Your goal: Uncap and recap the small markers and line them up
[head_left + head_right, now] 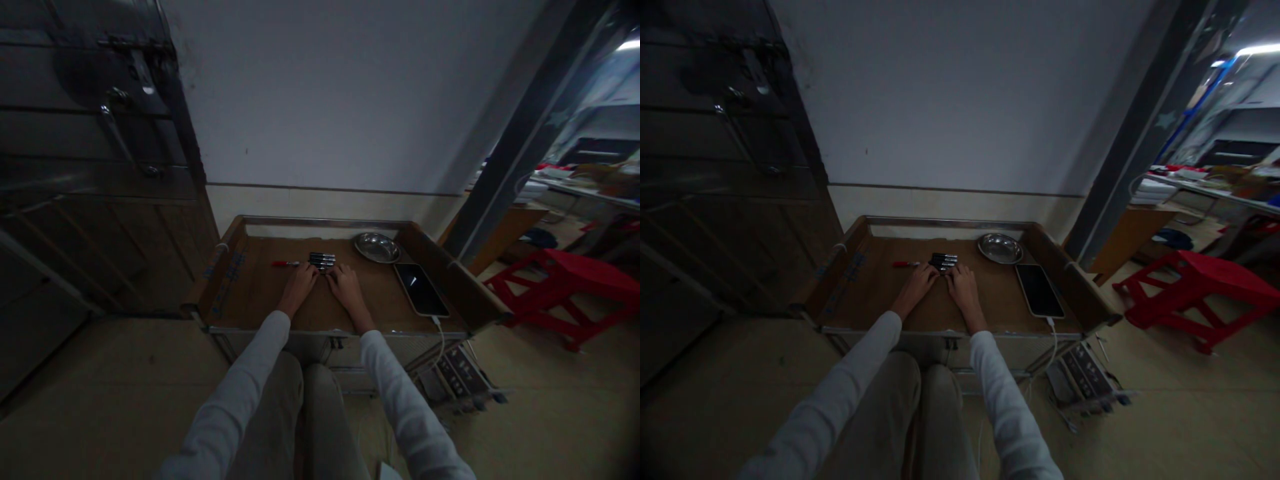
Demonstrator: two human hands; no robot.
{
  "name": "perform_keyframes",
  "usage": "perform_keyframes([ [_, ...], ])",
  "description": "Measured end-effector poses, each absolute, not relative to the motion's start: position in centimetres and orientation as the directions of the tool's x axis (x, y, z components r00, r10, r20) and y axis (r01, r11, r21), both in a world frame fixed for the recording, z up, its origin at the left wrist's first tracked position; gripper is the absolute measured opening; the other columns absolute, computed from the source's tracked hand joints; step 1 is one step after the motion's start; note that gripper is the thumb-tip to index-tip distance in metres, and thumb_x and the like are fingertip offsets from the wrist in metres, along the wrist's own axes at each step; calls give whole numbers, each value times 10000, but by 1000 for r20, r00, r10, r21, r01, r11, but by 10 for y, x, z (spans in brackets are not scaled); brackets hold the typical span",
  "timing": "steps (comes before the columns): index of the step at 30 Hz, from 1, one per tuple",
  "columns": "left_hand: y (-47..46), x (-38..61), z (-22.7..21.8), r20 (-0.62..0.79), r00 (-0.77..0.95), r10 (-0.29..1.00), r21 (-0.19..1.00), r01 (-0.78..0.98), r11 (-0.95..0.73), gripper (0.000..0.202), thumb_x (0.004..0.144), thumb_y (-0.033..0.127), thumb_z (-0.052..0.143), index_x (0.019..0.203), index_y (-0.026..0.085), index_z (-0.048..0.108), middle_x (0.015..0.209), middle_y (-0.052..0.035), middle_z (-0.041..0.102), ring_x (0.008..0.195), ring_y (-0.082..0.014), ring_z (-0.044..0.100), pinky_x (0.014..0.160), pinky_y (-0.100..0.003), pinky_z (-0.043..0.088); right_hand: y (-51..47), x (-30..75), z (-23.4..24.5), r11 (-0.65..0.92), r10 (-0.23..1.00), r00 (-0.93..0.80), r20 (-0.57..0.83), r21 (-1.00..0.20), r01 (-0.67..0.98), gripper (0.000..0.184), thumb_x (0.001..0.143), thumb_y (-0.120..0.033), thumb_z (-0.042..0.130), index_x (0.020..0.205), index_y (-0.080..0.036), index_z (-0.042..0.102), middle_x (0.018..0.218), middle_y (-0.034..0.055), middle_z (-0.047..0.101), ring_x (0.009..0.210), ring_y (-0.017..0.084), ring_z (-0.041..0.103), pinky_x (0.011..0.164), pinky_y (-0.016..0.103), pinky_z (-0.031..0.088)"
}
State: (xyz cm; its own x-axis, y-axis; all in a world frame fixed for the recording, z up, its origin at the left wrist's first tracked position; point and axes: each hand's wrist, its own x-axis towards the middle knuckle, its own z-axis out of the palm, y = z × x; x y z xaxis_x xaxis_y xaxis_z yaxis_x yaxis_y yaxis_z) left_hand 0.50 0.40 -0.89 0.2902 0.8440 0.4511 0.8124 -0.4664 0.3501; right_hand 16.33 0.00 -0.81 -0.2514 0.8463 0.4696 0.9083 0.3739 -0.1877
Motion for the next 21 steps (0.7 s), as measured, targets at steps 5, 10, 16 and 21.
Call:
perform_keyframes([
  [5, 3, 5, -9, 448, 320, 835, 404, 760, -509, 93, 880, 174, 456, 896, 176, 547, 989, -55, 570, 978, -182, 537, 902, -338, 433, 1, 164, -8, 448, 830, -293, 476, -254, 858, 178, 888, -229, 445, 917, -188, 616, 957, 91, 630, 910, 221, 523, 779, 315, 348],
  [10, 3, 5, -8, 457, 319, 830, 544, 638, -545, 101, 882, 158, 441, 950, 186, 511, 984, -42, 584, 941, -156, 568, 863, -306, 461, 6, 164, -13, 566, 776, -348, 526, -338, 752, 180, 885, -216, 451, 956, -195, 616, 971, 72, 643, 903, 204, 547, 803, 322, 393],
  [16, 1, 5, -3, 506, 342, 792, 414, 709, -571, 262, 874, 130, 435, 1121, 185, 498, 1186, -81, 549, 1127, -192, 498, 988, -373, 386, 2, 168, -8, 445, 798, -207, 566, -322, 835, 207, 891, -250, 452, 965, -182, 633, 961, 84, 647, 895, 200, 540, 811, 302, 382],
  [21, -2, 3, -2, 472, 430, 770, 268, 762, -590, 253, 866, 236, 504, 1111, 193, 550, 1120, -68, 585, 1081, -211, 509, 961, -392, 386, -4, 172, -5, 188, 852, 2, 523, -310, 932, 256, 908, -270, 405, 946, -159, 633, 900, 98, 655, 828, 204, 537, 746, 296, 343],
])
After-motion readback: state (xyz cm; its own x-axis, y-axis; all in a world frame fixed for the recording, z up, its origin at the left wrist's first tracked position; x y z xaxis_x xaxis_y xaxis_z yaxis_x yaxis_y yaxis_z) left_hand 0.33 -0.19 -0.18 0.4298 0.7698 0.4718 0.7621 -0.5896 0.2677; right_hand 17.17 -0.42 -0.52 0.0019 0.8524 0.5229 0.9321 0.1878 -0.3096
